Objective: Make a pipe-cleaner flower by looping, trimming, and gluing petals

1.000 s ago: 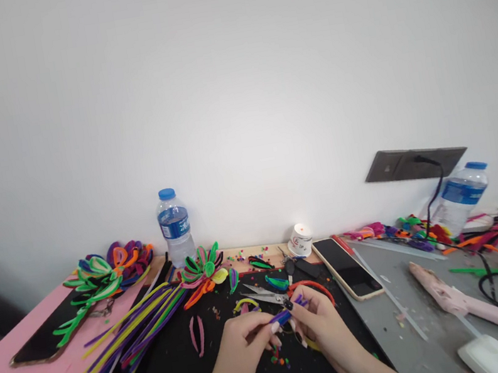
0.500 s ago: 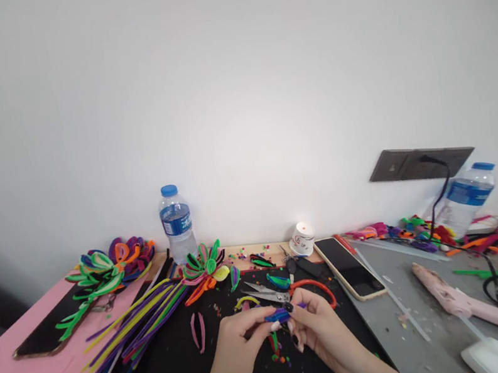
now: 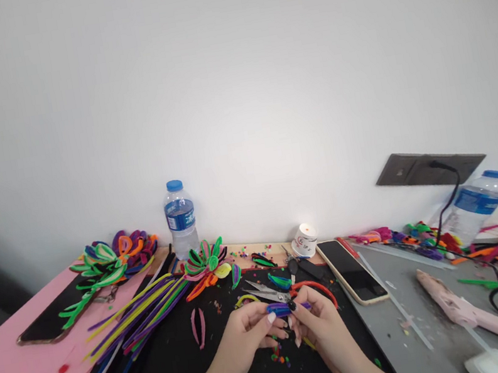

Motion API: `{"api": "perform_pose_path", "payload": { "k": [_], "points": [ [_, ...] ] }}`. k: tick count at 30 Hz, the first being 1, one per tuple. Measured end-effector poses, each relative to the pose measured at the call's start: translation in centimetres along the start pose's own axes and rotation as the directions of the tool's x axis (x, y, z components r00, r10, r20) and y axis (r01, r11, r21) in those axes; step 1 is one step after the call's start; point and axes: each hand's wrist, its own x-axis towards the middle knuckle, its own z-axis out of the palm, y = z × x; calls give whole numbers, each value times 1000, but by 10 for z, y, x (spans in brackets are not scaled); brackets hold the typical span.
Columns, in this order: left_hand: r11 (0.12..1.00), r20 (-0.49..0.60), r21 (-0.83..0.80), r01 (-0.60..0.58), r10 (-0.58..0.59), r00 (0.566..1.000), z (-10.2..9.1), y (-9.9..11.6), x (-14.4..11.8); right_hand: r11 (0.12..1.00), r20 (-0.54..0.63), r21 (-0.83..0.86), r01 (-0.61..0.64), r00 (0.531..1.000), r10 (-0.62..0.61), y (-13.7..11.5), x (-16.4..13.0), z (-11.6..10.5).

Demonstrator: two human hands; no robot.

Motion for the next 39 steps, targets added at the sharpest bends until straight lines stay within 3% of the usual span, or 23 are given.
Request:
{"api": "perform_pose_path", "payload": {
  "k": [6,16,22,30,39],
  "points": [
    [997,-8,-46,-64,63,998,-2,-3,1,996,50,-84,-9,999,14,2,0,0],
    [961,10,100,-259,259,966,0,-4,-3,983,100,-184,12,995,6,3,-1,2],
    [929,-20,230,-290,303,953,-2,-1,-5,973,98,-231,15,995,8,1,-1,2],
    [924,-93,261,-280,312,945,-3,1,-3,960,105,-277,38,994,-9,3,0,0],
    [813,-71,468,-348,426,902,-6,-1,-6,953,133,-300,46,991,-7,2,1,-4]
  ]
}}
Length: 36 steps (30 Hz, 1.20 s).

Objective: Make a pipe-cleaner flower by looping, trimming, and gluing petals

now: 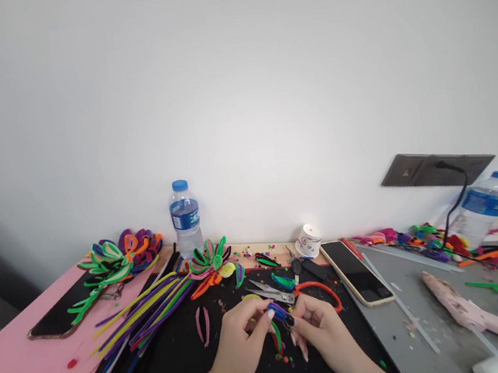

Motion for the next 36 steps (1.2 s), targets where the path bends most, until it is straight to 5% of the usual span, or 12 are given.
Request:
{"api": "perform_pose_path", "payload": {
  "k": [17,26,36],
  "points": [
    [995,-23,-100,18,-21,1000,0,-3,3,1000,-30,-30,9,1000,-10,2,2,-2],
    [979,105,-143,145,-130,986,2,-1,5,1000,-66,-24,2,998,-3,10,5,-8],
    [991,60,-97,90,-85,995,3,0,3,999,-31,-24,-36,999,36,4,5,-6]
  ]
}}
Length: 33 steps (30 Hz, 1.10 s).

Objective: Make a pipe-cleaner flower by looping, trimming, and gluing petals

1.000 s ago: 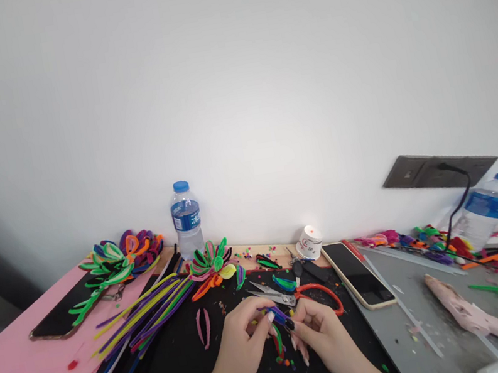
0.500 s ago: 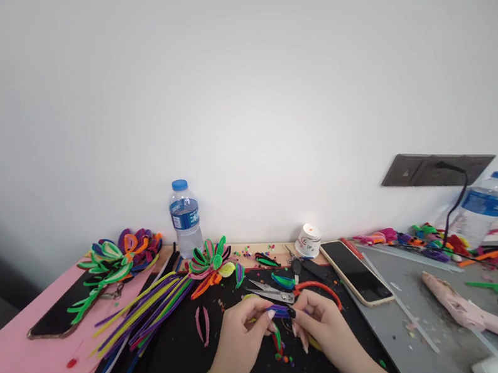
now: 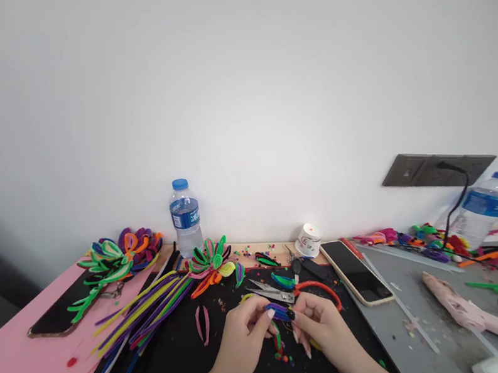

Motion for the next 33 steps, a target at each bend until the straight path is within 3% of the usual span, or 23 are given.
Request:
{"api": "perform_pose_path", "payload": {
  "k": [16,26,33],
  "points": [
    [977,-2,-180,112,-114,993,0,-4,3,994,-46,97,-54,997,58,1,2,0],
    [901,89,-323,291,-277,957,-1,-6,7,996,-92,85,-19,995,27,0,2,-1],
    [864,100,-390,319,-305,947,-1,-2,5,995,-88,97,-7,996,15,4,3,-4]
  ]
}}
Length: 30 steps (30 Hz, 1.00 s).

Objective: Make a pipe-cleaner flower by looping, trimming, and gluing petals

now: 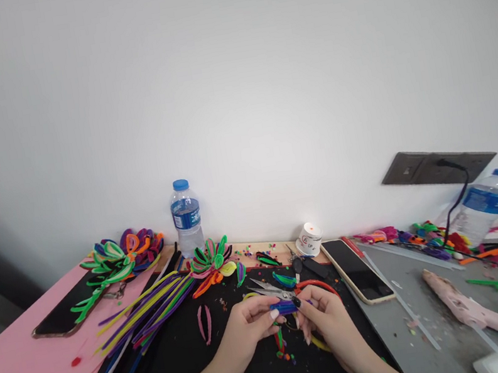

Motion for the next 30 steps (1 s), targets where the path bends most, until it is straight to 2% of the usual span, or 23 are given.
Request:
{"api": "perform_pose_path", "payload": {
  "k": [8,14,19,30],
  "points": [
    [998,34,-41,-41,42,999,0,-1,-1,999,24,34,-20,1000,19,-2,1,0],
    [992,3,76,-98,98,995,2,2,-1,1000,0,2,-5,1000,5,-9,-1,1],
    [985,6,115,-128,128,992,-1,-2,2,1000,30,-10,-14,999,15,-10,-1,2],
    [990,24,38,-135,134,991,1,-1,2,986,48,156,-61,997,54,-6,0,1]
  ]
}}
